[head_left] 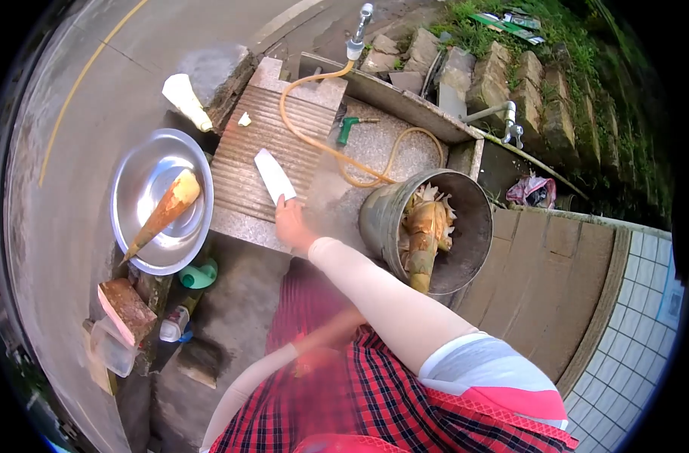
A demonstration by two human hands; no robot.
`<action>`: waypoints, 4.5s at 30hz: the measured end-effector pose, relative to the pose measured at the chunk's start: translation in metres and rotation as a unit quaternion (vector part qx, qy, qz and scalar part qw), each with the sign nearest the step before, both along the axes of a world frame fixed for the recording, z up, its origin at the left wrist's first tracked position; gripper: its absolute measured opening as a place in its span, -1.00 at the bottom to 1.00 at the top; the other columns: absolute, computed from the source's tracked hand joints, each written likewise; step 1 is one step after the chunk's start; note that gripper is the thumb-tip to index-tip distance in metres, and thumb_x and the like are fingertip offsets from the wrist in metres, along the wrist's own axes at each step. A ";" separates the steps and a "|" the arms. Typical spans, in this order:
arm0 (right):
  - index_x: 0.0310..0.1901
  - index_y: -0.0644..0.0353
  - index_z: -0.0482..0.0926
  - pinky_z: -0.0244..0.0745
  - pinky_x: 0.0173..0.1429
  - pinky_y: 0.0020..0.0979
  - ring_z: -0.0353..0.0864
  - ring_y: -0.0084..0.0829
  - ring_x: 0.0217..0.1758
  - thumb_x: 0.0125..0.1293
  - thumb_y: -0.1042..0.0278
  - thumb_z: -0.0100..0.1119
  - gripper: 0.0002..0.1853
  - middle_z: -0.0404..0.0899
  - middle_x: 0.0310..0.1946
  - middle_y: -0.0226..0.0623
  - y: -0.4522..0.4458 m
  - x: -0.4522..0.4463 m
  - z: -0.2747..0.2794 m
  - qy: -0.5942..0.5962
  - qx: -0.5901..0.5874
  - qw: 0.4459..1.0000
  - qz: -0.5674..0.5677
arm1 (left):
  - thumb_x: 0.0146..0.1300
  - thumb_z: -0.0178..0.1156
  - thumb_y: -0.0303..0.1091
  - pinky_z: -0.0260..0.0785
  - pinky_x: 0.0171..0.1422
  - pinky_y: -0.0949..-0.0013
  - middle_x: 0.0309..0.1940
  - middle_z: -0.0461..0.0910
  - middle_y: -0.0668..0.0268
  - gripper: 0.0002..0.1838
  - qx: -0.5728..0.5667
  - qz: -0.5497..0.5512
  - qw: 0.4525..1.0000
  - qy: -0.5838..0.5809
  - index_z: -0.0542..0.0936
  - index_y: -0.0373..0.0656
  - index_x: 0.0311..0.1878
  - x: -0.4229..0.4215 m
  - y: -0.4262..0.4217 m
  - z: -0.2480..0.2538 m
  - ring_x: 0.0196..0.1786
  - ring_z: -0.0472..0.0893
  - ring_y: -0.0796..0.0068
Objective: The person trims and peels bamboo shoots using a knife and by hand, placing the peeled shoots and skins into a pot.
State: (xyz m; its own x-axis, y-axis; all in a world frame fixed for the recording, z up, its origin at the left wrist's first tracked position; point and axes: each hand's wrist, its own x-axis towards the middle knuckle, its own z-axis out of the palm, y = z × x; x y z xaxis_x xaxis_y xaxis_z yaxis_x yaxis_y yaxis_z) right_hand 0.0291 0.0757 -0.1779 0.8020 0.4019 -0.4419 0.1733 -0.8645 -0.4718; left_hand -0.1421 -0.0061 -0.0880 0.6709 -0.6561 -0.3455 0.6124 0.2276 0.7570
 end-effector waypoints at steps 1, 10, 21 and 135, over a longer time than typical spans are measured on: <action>0.29 0.54 0.05 0.36 0.19 -0.12 0.38 0.17 0.08 0.19 0.53 -0.06 -0.38 0.26 0.07 0.31 0.004 -0.004 -0.013 0.008 0.013 1.000 -0.025 | 0.25 0.14 -0.28 0.36 -0.17 0.38 -0.18 0.57 0.25 -0.63 0.029 -0.024 0.991 -0.129 0.47 -0.22 0.08 -0.010 0.007 -0.023 -0.19 0.52 0.46; -0.14 0.27 0.56 0.48 -0.05 -0.19 0.58 -0.03 -0.15 0.15 0.44 0.09 -0.77 0.61 -0.27 -0.06 -0.077 0.016 0.121 0.071 0.247 0.962 -0.098 | 0.29 0.08 -0.34 0.44 -0.25 0.44 -0.35 0.55 0.32 -0.78 0.100 -0.088 0.977 0.164 0.48 -0.27 -0.09 0.066 0.011 0.071 -0.37 0.55 0.49; -0.25 0.43 0.56 0.55 -0.46 -0.31 0.64 -0.39 -0.47 0.19 0.27 0.20 -0.70 0.62 -0.45 -0.14 -0.359 -0.049 0.121 0.158 0.058 0.851 -0.497 | 0.20 0.20 0.07 0.51 -0.27 0.27 -0.38 0.51 0.23 -0.52 0.095 -0.092 0.945 0.299 0.40 -0.17 -0.10 0.085 -0.061 0.094 -0.34 0.59 0.34; -0.10 0.56 0.45 0.48 -0.14 -0.20 0.60 -0.15 -0.27 -0.04 0.49 0.11 -0.57 0.57 -0.30 0.01 -0.410 -0.029 0.009 0.126 0.273 0.692 -0.656 | 0.17 0.08 -0.61 0.05 -0.62 0.61 -0.59 0.27 0.47 -0.87 -0.097 0.023 0.840 0.533 0.41 -0.26 -0.21 0.099 -0.063 0.058 -0.64 0.23 0.69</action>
State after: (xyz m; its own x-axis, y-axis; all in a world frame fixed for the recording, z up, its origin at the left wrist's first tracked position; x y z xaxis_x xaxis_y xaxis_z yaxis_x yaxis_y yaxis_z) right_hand -0.0001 -0.3345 -0.1691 0.5598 -0.4379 -0.7034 -0.7394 0.1192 -0.6627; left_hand -0.0430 -0.0694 -0.0305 0.0744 -0.7513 -0.6557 0.9057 0.3260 -0.2708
